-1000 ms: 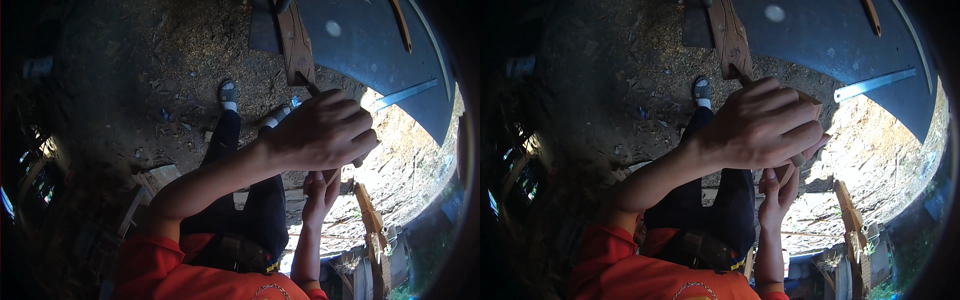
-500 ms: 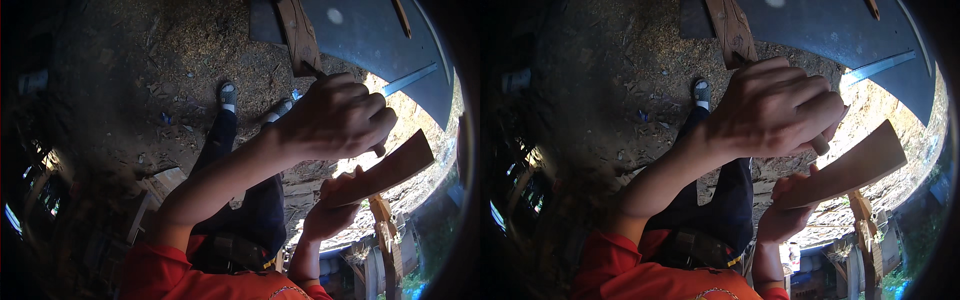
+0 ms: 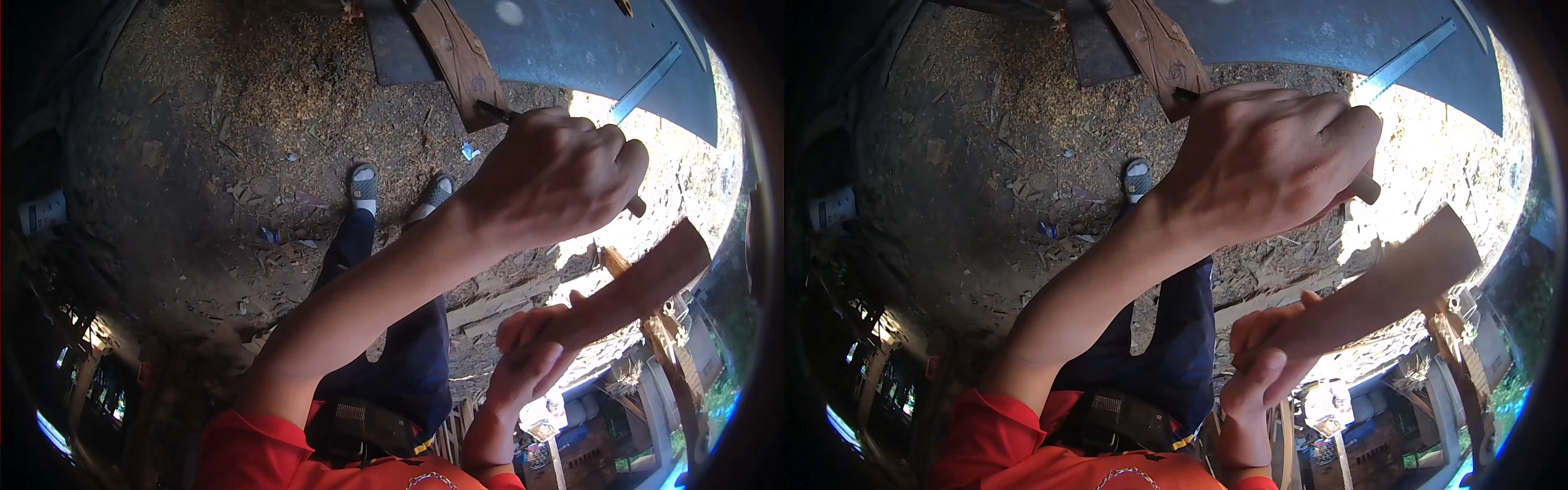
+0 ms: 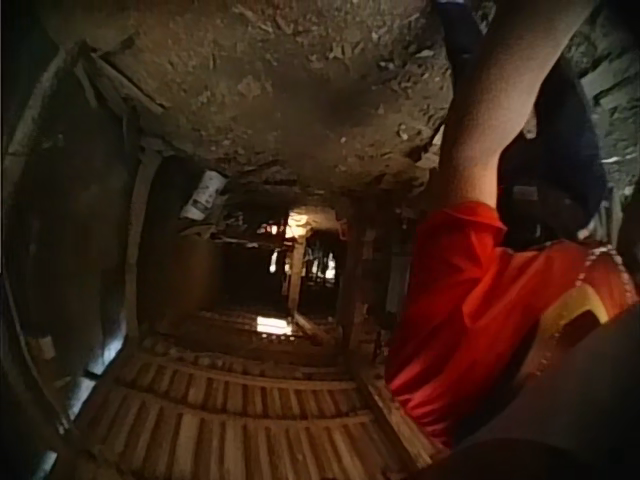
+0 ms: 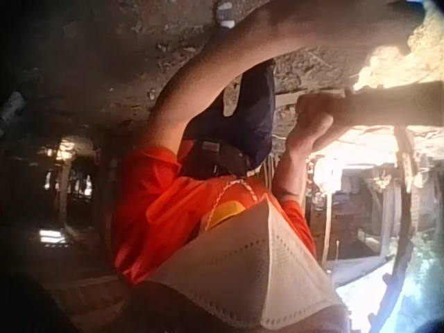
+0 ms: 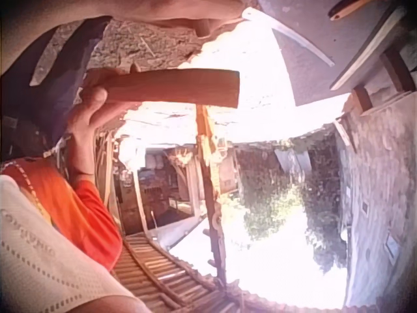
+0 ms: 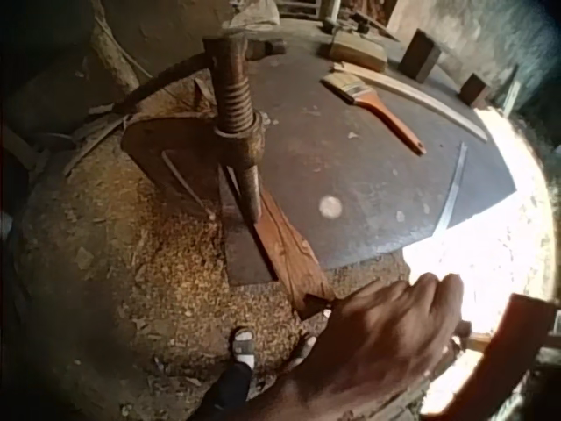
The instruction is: The recorder carves a wooden object using a chisel and mallet, then uses a marker to trace a design onto a clamped wooden board.
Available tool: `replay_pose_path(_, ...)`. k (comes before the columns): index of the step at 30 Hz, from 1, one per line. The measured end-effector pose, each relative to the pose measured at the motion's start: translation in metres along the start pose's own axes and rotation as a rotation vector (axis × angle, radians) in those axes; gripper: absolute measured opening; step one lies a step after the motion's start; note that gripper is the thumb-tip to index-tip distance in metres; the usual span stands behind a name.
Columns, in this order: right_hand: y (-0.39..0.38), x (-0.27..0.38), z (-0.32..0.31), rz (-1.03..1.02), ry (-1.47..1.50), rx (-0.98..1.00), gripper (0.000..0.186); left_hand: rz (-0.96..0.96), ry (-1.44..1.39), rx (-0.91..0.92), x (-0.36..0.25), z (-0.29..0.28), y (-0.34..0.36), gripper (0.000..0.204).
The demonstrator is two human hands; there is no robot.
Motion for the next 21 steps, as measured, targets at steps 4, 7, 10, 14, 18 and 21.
replay_pose_path(4, 0.002, -0.003, -0.002, 0.046, 0.121, -0.252, 0.067, 0.014, 0.157, 0.085, 0.001, 0.006, 0.001, 0.021)
replay_pose_path(7, 0.014, 0.000, -0.005, -0.011, 0.226, -0.333, 0.062, 0.035, 0.135, -0.051, 0.002, 0.009, 0.003, 0.017)
replay_pose_path(10, 0.032, 0.006, -0.007, -0.012, 0.357, -0.216, 0.055, 0.030, 0.103, -0.071, 0.001, 0.011, 0.004, 0.014)
replay_pose_path(14, 0.044, 0.007, -0.020, -0.118, 0.358, -0.330, 0.048, -0.015, 0.259, -0.083, 0.001, 0.014, 0.004, 0.016)
replay_pose_path(18, 0.044, -0.010, -0.005, 0.090, 0.002, 0.028, 0.070, -0.035, 0.259, -0.080, 0.004, 0.019, 0.006, 0.019)
replay_pose_path(21, 0.050, -0.013, -0.010, 0.135, 0.143, -0.170, 0.066, -0.070, 0.271, -0.056, 0.005, 0.020, 0.008, 0.025)
Point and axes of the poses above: each hand's wrist, its own y-axis towards the middle knuckle, its own z-axis out of the palm, x = y × z, the point moved 3 cm from there along y, towards the middle knuckle, and after that the axes turned 7 degrees about y, right-handed, at the moved point
